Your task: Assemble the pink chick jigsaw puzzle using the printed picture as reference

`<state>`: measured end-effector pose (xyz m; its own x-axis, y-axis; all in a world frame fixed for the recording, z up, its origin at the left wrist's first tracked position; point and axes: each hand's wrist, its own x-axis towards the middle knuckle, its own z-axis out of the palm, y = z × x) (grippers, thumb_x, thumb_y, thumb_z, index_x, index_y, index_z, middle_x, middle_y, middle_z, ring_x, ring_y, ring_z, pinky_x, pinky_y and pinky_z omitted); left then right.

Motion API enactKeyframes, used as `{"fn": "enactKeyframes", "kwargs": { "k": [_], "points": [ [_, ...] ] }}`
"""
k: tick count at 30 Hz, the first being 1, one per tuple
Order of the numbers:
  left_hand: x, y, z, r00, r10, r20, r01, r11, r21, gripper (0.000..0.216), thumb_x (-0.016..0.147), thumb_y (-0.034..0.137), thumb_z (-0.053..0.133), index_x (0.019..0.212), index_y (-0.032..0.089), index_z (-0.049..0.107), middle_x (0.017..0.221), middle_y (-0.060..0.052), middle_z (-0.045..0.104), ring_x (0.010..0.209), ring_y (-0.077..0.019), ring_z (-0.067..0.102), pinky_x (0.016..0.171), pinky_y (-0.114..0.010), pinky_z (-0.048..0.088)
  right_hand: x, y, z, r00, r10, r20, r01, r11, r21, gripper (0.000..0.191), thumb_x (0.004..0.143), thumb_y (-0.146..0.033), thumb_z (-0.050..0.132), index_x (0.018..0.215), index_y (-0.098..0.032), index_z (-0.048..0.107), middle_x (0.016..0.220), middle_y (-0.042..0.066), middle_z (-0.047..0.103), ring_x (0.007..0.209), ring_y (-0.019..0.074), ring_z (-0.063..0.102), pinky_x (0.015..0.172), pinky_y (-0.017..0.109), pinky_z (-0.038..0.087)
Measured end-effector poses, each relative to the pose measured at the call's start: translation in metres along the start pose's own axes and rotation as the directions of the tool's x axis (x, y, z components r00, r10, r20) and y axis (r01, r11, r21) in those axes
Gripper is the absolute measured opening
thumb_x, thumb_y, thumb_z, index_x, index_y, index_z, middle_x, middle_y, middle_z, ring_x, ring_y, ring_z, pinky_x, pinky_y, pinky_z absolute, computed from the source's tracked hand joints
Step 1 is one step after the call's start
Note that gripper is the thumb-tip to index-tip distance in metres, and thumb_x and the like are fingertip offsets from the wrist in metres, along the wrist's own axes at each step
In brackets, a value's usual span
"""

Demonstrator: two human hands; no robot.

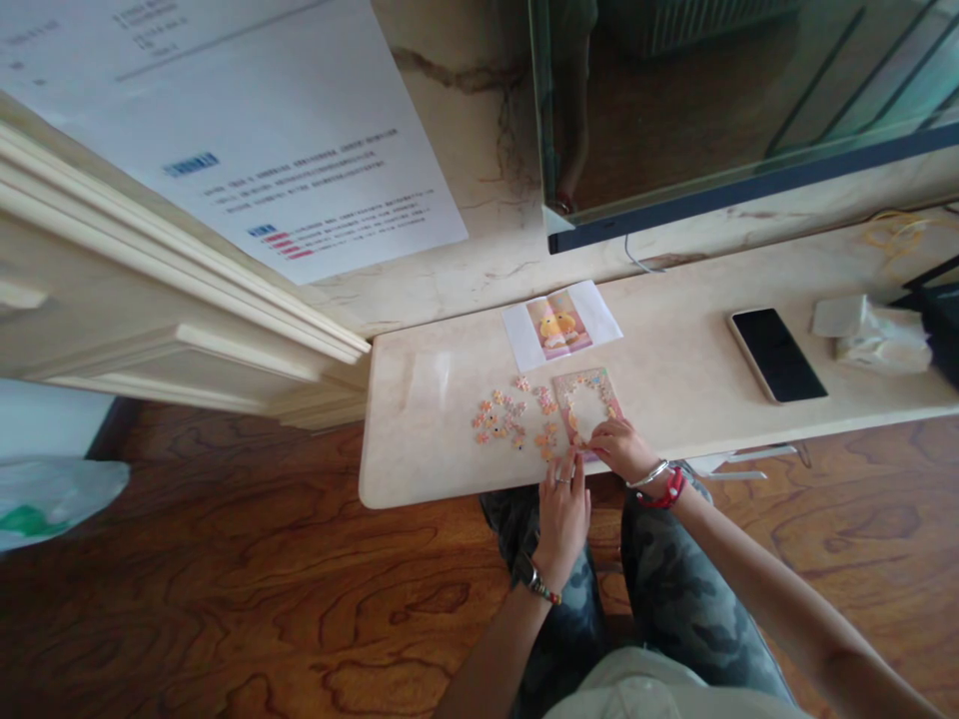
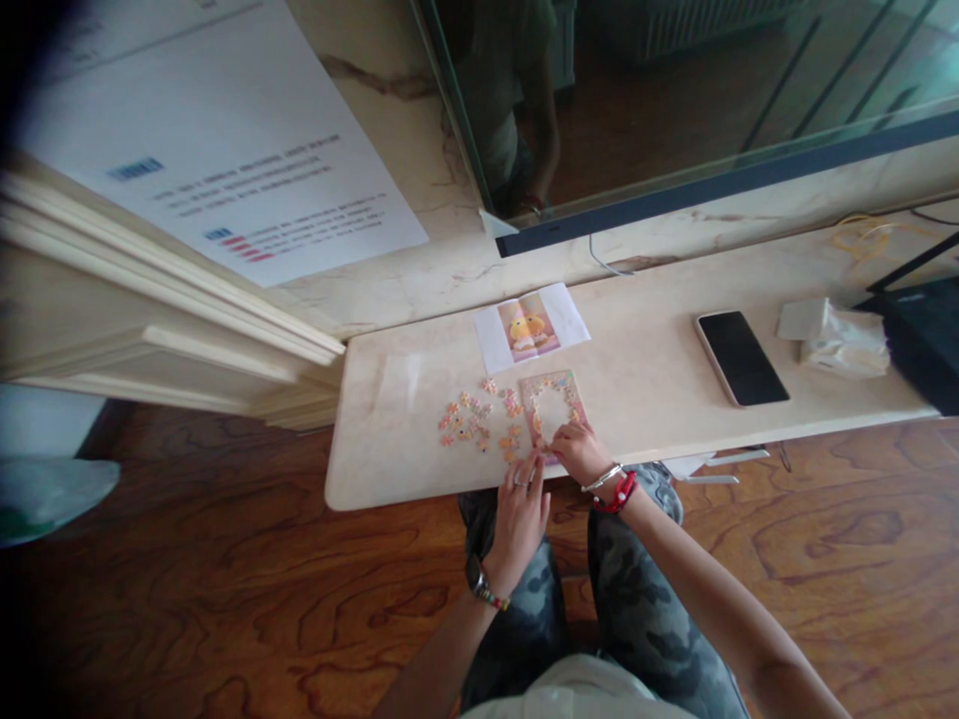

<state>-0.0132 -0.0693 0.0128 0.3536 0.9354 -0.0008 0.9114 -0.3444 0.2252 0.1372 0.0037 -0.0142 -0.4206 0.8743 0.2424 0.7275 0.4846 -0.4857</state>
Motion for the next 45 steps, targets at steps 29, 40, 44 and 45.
{"fn": "enactKeyframes", "kwargs": {
  "k": [29, 40, 44, 45],
  "points": [
    [0.002, -0.003, -0.001, 1.0, 0.01, -0.026, -0.01, 1.0, -0.028, 0.052, 0.078, 0.017, 0.044, 0.127, 0.017, 0.028, 0.131, -0.009, 0.035, 0.115, -0.0223, 0.037, 0.092, -0.04, 0.039, -0.009, 0.025, -0.024, 0.999, -0.038, 0.024, 0.036, 0.996, 0.085, 0.018, 0.082, -0.023, 0.044, 0.076, -0.019, 0.06, 0.079, 0.006, 0.061, 0.079, 0.0154, 0.052, 0.071, 0.029, 0.039],
    [0.005, 0.004, -0.007, 1.0, -0.005, -0.015, 0.005, 1.0, -0.027, 0.056, 0.076, 0.014, 0.047, 0.128, 0.025, 0.028, 0.126, -0.009, 0.038, 0.112, -0.0234, 0.04, 0.09, -0.042, 0.039, -0.027, 0.036, -0.031, 0.996, -0.083, 0.028, 0.081, 0.995, 0.066, 0.02, 0.083, -0.021, 0.041, 0.082, -0.017, 0.061, 0.081, 0.008, 0.061, 0.077, 0.0148, 0.052, 0.07, 0.03, 0.04],
    [0.009, 0.011, -0.005, 0.997, -0.045, -0.062, 0.044, 0.999, -0.008, 0.058, 0.073, 0.015, 0.052, 0.126, 0.028, 0.031, 0.128, -0.01, 0.033, 0.113, -0.0267, 0.038, 0.084, -0.043, 0.042, -0.026, 0.032, -0.028, 0.997, -0.072, -0.007, 0.072, 0.997, 0.02, 0.021, 0.083, -0.021, 0.042, 0.083, -0.019, 0.063, 0.082, 0.007, 0.061, 0.08, 0.0144, 0.052, 0.071, 0.029, 0.039],
    [0.01, 0.013, -0.005, 0.996, -0.051, -0.068, 0.051, 0.999, -0.002, 0.058, 0.073, 0.016, 0.053, 0.126, 0.028, 0.031, 0.13, -0.011, 0.031, 0.115, -0.0278, 0.036, 0.084, -0.043, 0.042, -0.026, 0.032, -0.027, 0.997, -0.073, -0.015, 0.074, 0.997, 0.009, 0.02, 0.082, -0.021, 0.043, 0.083, -0.02, 0.064, 0.082, 0.007, 0.061, 0.081, 0.0141, 0.052, 0.071, 0.028, 0.039]
  ]
}}
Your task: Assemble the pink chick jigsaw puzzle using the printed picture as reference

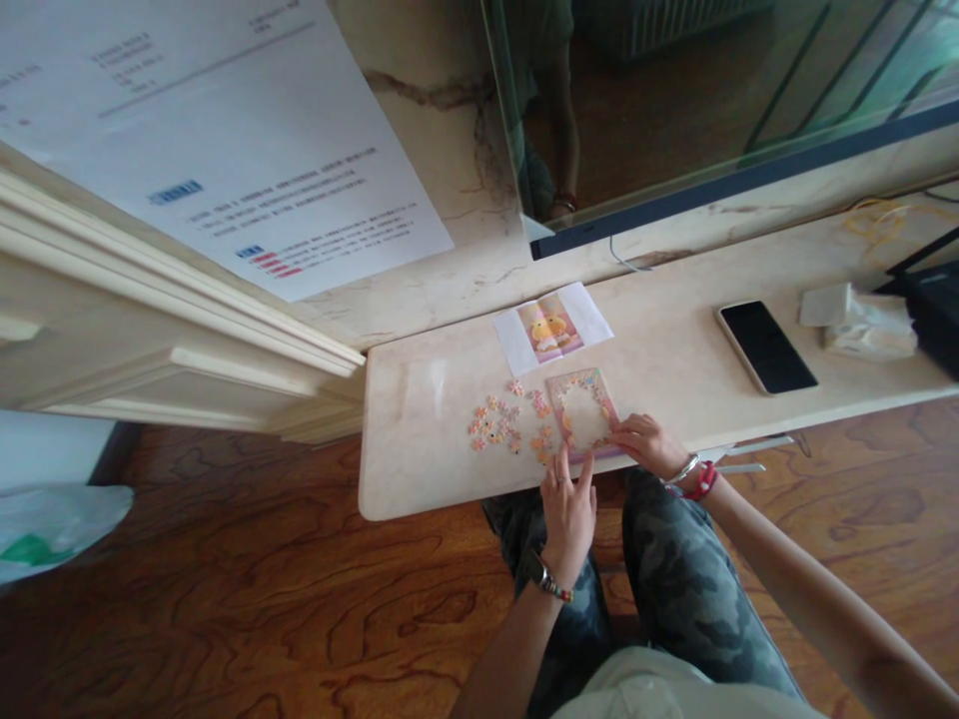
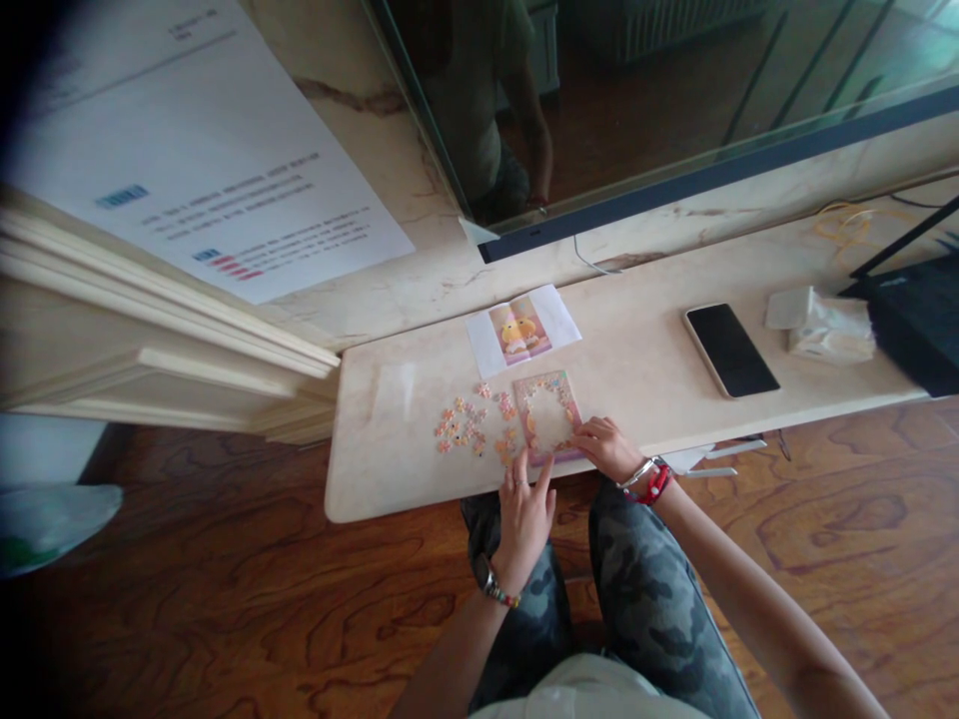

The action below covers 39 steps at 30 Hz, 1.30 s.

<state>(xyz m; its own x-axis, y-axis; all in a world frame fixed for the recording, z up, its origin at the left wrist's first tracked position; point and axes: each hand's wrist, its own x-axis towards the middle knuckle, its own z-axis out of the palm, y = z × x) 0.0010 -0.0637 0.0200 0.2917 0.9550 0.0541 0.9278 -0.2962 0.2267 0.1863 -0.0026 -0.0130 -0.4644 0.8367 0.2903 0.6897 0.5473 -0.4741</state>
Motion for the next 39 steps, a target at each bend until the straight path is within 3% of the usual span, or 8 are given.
{"fn": "enactKeyframes", "kwargs": {
  "k": [3, 9, 15, 22, 29, 35, 39],
  "points": [
    [0.004, 0.004, 0.001, 1.0, 0.017, 0.02, -0.018, 1.0, 0.013, 0.055, 0.075, 0.019, 0.05, 0.126, 0.027, 0.03, 0.135, -0.01, 0.026, 0.12, -0.0288, 0.029, 0.086, -0.044, 0.041, -0.001, 0.0, 0.002, 1.0, 0.008, -0.014, -0.008, 1.0, -0.028, 0.019, 0.081, -0.021, 0.045, 0.085, -0.022, 0.064, 0.084, 0.006, 0.061, 0.08, 0.0135, 0.052, 0.071, 0.027, 0.039],
    [0.012, 0.005, 0.003, 0.99, 0.093, 0.102, -0.093, 0.996, -0.001, 0.052, 0.077, 0.019, 0.045, 0.127, 0.021, 0.029, 0.131, -0.007, 0.036, 0.124, -0.0254, 0.023, 0.086, -0.041, 0.042, -0.004, 0.0, 0.006, 1.0, -0.004, 0.007, 0.005, 0.999, -0.054, 0.021, 0.081, -0.018, 0.046, 0.088, -0.024, 0.064, 0.085, 0.006, 0.06, 0.079, 0.0132, 0.05, 0.069, 0.026, 0.037],
    [0.011, 0.006, 0.004, 0.991, 0.103, 0.089, -0.106, 0.994, 0.03, 0.052, 0.078, 0.019, 0.044, 0.127, 0.02, 0.029, 0.13, -0.008, 0.038, 0.124, -0.027, 0.024, 0.087, -0.043, 0.041, -0.003, -0.004, 0.004, 0.999, -0.036, 0.033, 0.04, 0.991, -0.125, 0.022, 0.08, -0.016, 0.045, 0.091, -0.024, 0.064, 0.085, 0.006, 0.06, 0.075, 0.0135, 0.048, 0.068, 0.028, 0.035],
    [0.017, 0.007, 0.006, 0.989, 0.121, 0.09, -0.122, 0.992, 0.011, 0.053, 0.078, 0.018, 0.045, 0.128, 0.025, 0.028, 0.127, -0.006, 0.04, 0.119, -0.0287, 0.031, 0.082, -0.043, 0.044, -0.005, -0.018, -0.004, 0.994, 0.022, 0.104, -0.002, 0.982, -0.187, 0.025, 0.078, -0.011, 0.043, 0.091, -0.02, 0.062, 0.09, 0.008, 0.059, 0.077, 0.0158, 0.048, 0.068, 0.03, 0.036],
    [0.022, 0.006, 0.004, 0.991, 0.126, 0.046, -0.124, 0.991, -0.041, 0.045, 0.079, 0.018, 0.044, 0.122, 0.025, 0.036, 0.12, -0.006, 0.046, 0.114, -0.0263, 0.037, 0.085, -0.044, 0.042, -0.023, -0.008, 0.001, 0.997, 0.082, 0.01, -0.081, 0.992, -0.092, 0.036, 0.077, -0.01, 0.042, 0.108, -0.023, 0.055, 0.099, 0.007, 0.056, 0.085, 0.0171, 0.048, 0.073, 0.032, 0.041],
    [0.026, -0.005, 0.005, 0.994, 0.103, -0.042, -0.11, 0.951, -0.288, 0.042, 0.081, 0.009, 0.032, 0.121, 0.021, 0.036, 0.114, -0.006, 0.05, 0.11, -0.0175, 0.043, 0.092, -0.038, 0.04, -0.027, -0.003, 0.001, 0.987, 0.128, -0.095, -0.132, 0.991, -0.029, 0.032, 0.08, -0.015, 0.039, 0.107, -0.022, 0.056, 0.095, 0.009, 0.056, 0.08, 0.0171, 0.05, 0.071, 0.034, 0.045],
    [0.022, -0.028, 0.003, 0.987, -0.04, -0.154, -0.027, 0.912, -0.41, 0.038, 0.082, 0.01, 0.03, 0.118, 0.02, 0.038, 0.111, -0.007, 0.052, 0.108, -0.0162, 0.045, 0.091, -0.038, 0.041, -0.022, -0.005, -0.004, 0.973, 0.145, -0.18, -0.143, 0.989, 0.025, 0.03, 0.08, -0.017, 0.04, 0.104, -0.024, 0.057, 0.092, 0.007, 0.056, 0.079, 0.0167, 0.052, 0.07, 0.032, 0.046]
  ]
}}
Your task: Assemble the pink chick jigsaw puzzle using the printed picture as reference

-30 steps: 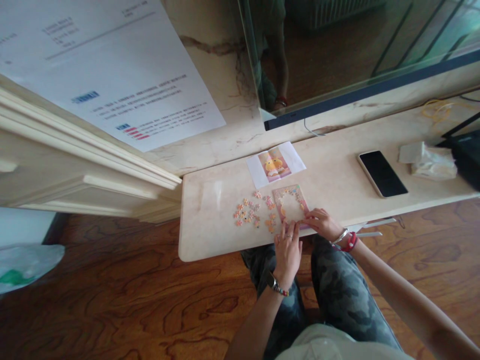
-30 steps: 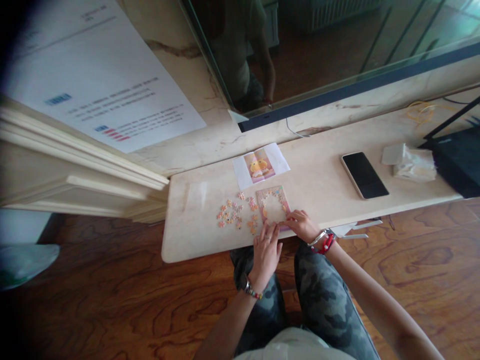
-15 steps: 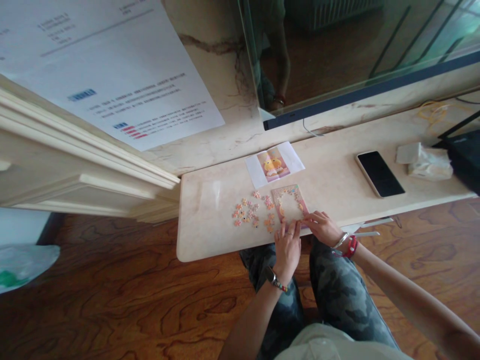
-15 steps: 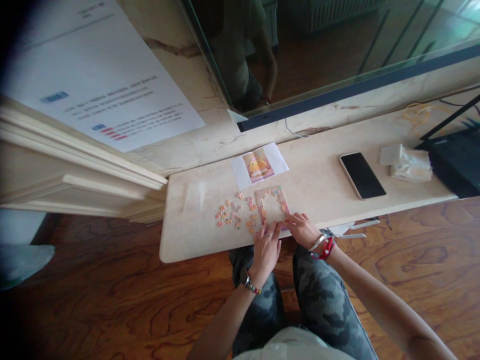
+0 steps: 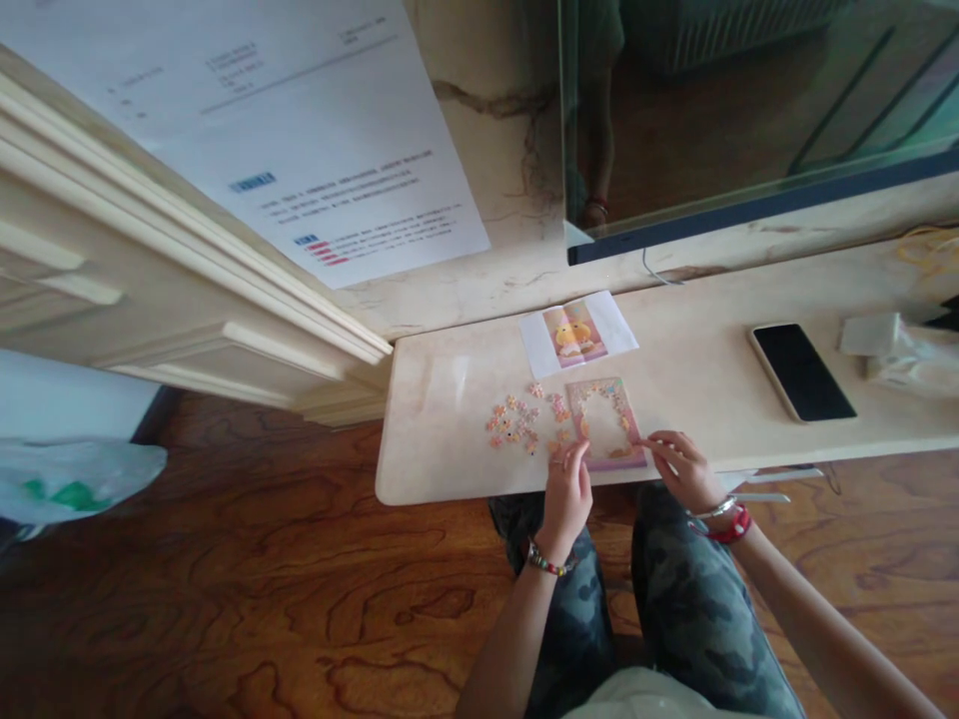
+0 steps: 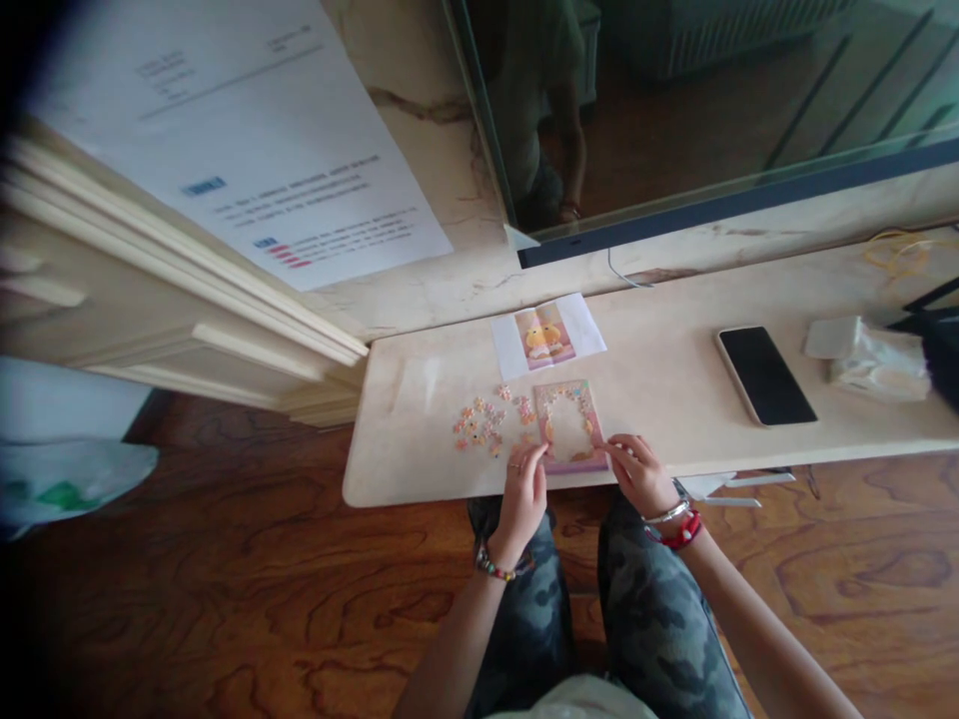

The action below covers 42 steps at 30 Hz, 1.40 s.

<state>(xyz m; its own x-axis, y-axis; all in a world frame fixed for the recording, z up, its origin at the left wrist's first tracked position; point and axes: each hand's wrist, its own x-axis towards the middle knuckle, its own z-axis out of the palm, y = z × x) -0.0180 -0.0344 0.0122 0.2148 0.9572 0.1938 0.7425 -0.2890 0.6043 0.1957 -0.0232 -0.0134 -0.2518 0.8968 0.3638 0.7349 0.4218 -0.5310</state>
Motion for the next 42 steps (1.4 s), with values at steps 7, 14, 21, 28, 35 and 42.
{"fn": "enactKeyframes", "kwargs": {
  "k": [7, 14, 21, 28, 35, 42],
  "points": [
    [-0.009, -0.04, -0.036, 0.967, -0.137, -0.214, 0.141, 0.99, 0.002, 0.026, 0.083, 0.013, 0.034, 0.103, 0.019, 0.048, 0.098, -0.007, 0.055, 0.096, -0.016, 0.051, 0.085, -0.037, 0.044, 0.045, -0.02, 0.018, 1.0, -0.022, 0.003, 0.022, 0.999, 0.03, 0.02, 0.079, -0.019, 0.043, 0.086, -0.02, 0.061, 0.086, 0.007, 0.057, 0.082, 0.0171, 0.052, 0.073, 0.031, 0.045],
    [-0.007, -0.049, -0.047, 0.975, -0.129, -0.18, 0.131, 0.991, -0.005, 0.027, 0.082, 0.011, 0.034, 0.102, 0.02, 0.05, 0.097, -0.005, 0.056, 0.095, -0.0143, 0.051, 0.085, -0.033, 0.044, 0.103, -0.048, 0.06, 0.962, -0.003, 0.274, 0.055, 0.982, -0.181, 0.015, 0.073, -0.016, 0.051, 0.082, -0.02, 0.063, 0.087, 0.007, 0.057, 0.081, 0.0182, 0.05, 0.071, 0.031, 0.041],
    [-0.008, -0.046, -0.04, 0.97, -0.167, -0.176, 0.188, 0.977, 0.106, 0.024, 0.081, 0.014, 0.04, 0.101, 0.019, 0.051, 0.095, -0.006, 0.054, 0.094, -0.0163, 0.049, 0.084, -0.034, 0.044, 0.106, -0.052, 0.067, 0.914, -0.101, 0.394, 0.153, 0.983, -0.104, 0.007, 0.072, -0.025, 0.058, 0.076, -0.023, 0.064, 0.086, 0.005, 0.057, 0.083, 0.0176, 0.047, 0.071, 0.031, 0.035],
    [-0.004, -0.038, -0.03, 0.978, -0.161, -0.131, 0.192, 0.944, 0.269, 0.026, 0.077, 0.021, 0.05, 0.102, 0.022, 0.055, 0.1, -0.007, 0.048, 0.094, -0.0202, 0.045, 0.081, -0.038, 0.042, 0.104, -0.057, 0.061, 0.903, -0.067, 0.425, 0.159, 0.97, -0.186, 0.009, 0.074, -0.024, 0.057, 0.079, -0.022, 0.064, 0.089, 0.005, 0.058, 0.085, 0.0173, 0.047, 0.07, 0.029, 0.032],
    [0.006, -0.039, -0.025, 0.974, -0.174, -0.148, 0.206, 0.949, 0.238, 0.021, 0.074, 0.012, 0.051, 0.09, 0.022, 0.06, 0.099, -0.006, 0.049, 0.092, -0.019, 0.044, 0.082, -0.037, 0.04, 0.103, -0.063, 0.063, 0.893, -0.073, 0.444, 0.187, 0.958, -0.218, 0.014, 0.077, -0.02, 0.05, 0.078, -0.021, 0.064, 0.086, 0.005, 0.058, 0.084, 0.0168, 0.047, 0.072, 0.03, 0.03],
    [0.009, -0.044, -0.033, 0.957, -0.205, -0.206, 0.254, 0.935, 0.248, 0.024, 0.075, 0.012, 0.048, 0.096, 0.021, 0.057, 0.099, -0.008, 0.05, 0.095, -0.0199, 0.045, 0.082, -0.039, 0.039, 0.116, -0.054, 0.06, 0.927, -0.083, 0.365, 0.151, 0.975, -0.163, 0.016, 0.078, -0.021, 0.049, 0.086, -0.021, 0.063, 0.09, 0.006, 0.058, 0.087, 0.0171, 0.048, 0.076, 0.03, 0.032]
  ]
}}
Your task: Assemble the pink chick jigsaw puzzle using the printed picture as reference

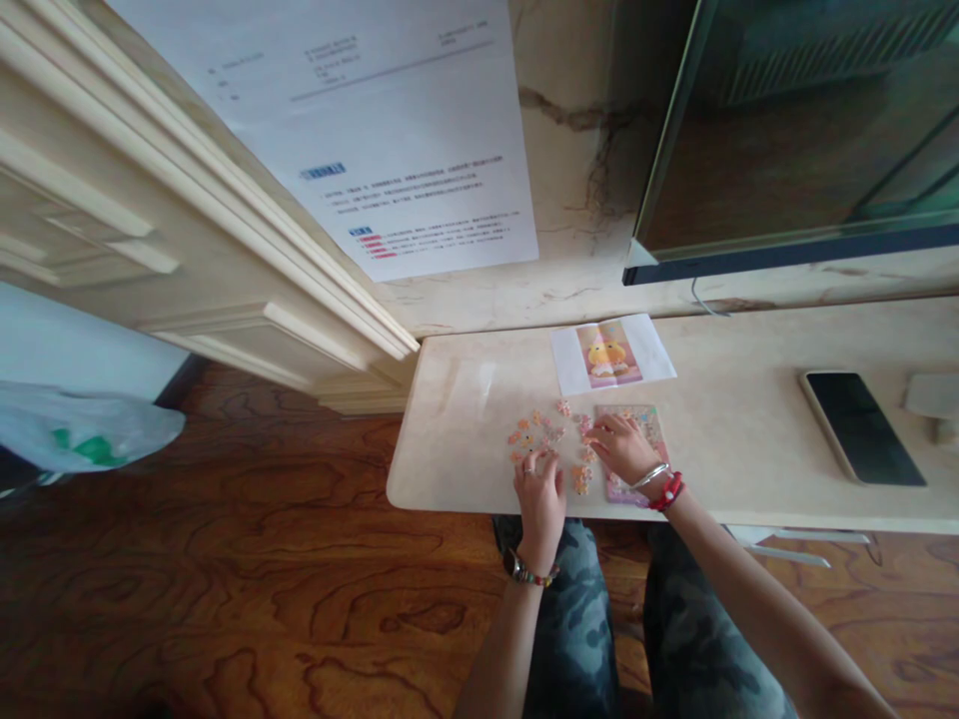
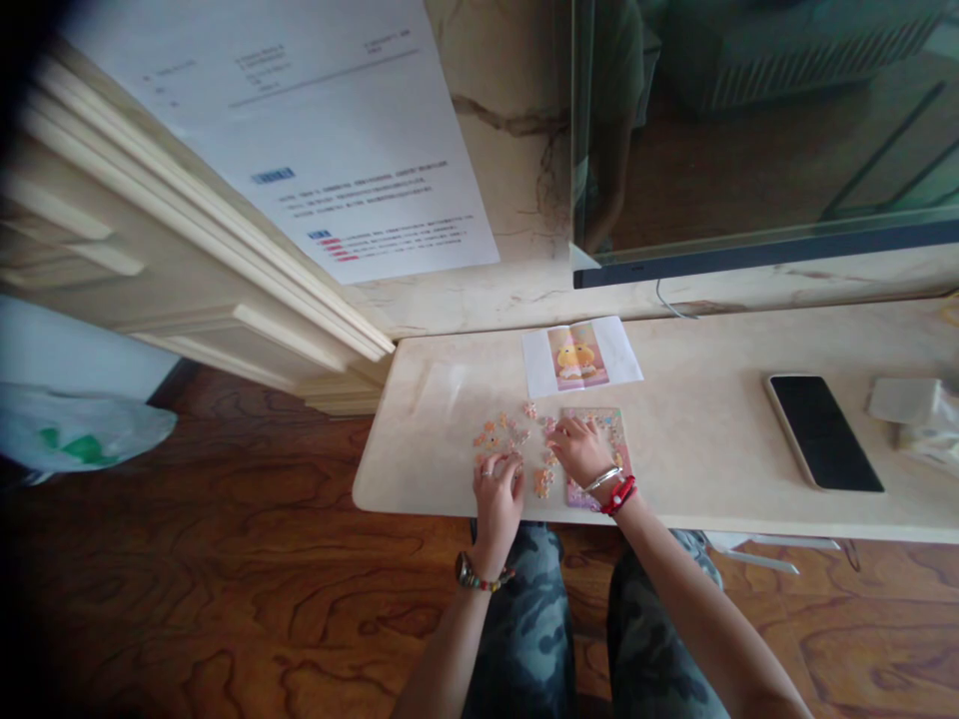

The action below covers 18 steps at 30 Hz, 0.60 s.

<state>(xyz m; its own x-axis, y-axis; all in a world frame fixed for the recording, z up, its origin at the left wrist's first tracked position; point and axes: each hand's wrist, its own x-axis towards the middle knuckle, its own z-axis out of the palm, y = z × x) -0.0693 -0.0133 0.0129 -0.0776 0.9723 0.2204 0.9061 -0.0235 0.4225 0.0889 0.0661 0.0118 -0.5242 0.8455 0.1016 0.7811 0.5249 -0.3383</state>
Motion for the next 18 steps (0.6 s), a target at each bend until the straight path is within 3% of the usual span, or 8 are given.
{"fn": "enactKeyframes", "kwargs": {
  "k": [3, 11, 18],
  "points": [
    [0.005, -0.004, -0.002, 0.999, -0.026, -0.036, 0.026, 1.0, 0.005, 0.022, 0.076, 0.016, 0.048, 0.096, 0.02, 0.057, 0.099, -0.009, 0.051, 0.095, -0.0208, 0.045, 0.084, -0.04, 0.038, 0.011, 0.002, -0.002, 1.0, 0.002, -0.004, -0.002, 1.0, 0.002, 0.018, 0.078, -0.022, 0.05, 0.09, -0.023, 0.062, 0.094, 0.006, 0.056, 0.088, 0.0172, 0.047, 0.076, 0.03, 0.032],
    [0.006, -0.019, -0.006, 0.996, -0.043, -0.075, 0.044, 0.999, 0.019, 0.021, 0.077, 0.022, 0.049, 0.096, 0.02, 0.058, 0.1, -0.01, 0.05, 0.095, -0.0222, 0.045, 0.083, -0.04, 0.039, 0.042, -0.022, 0.01, 0.985, -0.061, 0.163, 0.075, 0.994, -0.081, 0.018, 0.078, -0.022, 0.05, 0.093, -0.021, 0.06, 0.103, 0.009, 0.052, 0.092, 0.0195, 0.042, 0.076, 0.033, 0.031],
    [-0.008, -0.026, -0.002, 0.998, -0.008, -0.069, 0.012, 0.999, 0.05, 0.02, 0.077, 0.017, 0.047, 0.094, 0.017, 0.059, 0.099, -0.011, 0.05, 0.095, -0.0224, 0.045, 0.083, -0.04, 0.039, 0.039, -0.025, 0.011, 0.989, -0.031, 0.145, 0.043, 0.996, -0.082, 0.016, 0.08, -0.024, 0.046, 0.082, -0.018, 0.061, 0.098, 0.008, 0.055, 0.088, 0.0187, 0.044, 0.075, 0.033, 0.03]
  ]
}}
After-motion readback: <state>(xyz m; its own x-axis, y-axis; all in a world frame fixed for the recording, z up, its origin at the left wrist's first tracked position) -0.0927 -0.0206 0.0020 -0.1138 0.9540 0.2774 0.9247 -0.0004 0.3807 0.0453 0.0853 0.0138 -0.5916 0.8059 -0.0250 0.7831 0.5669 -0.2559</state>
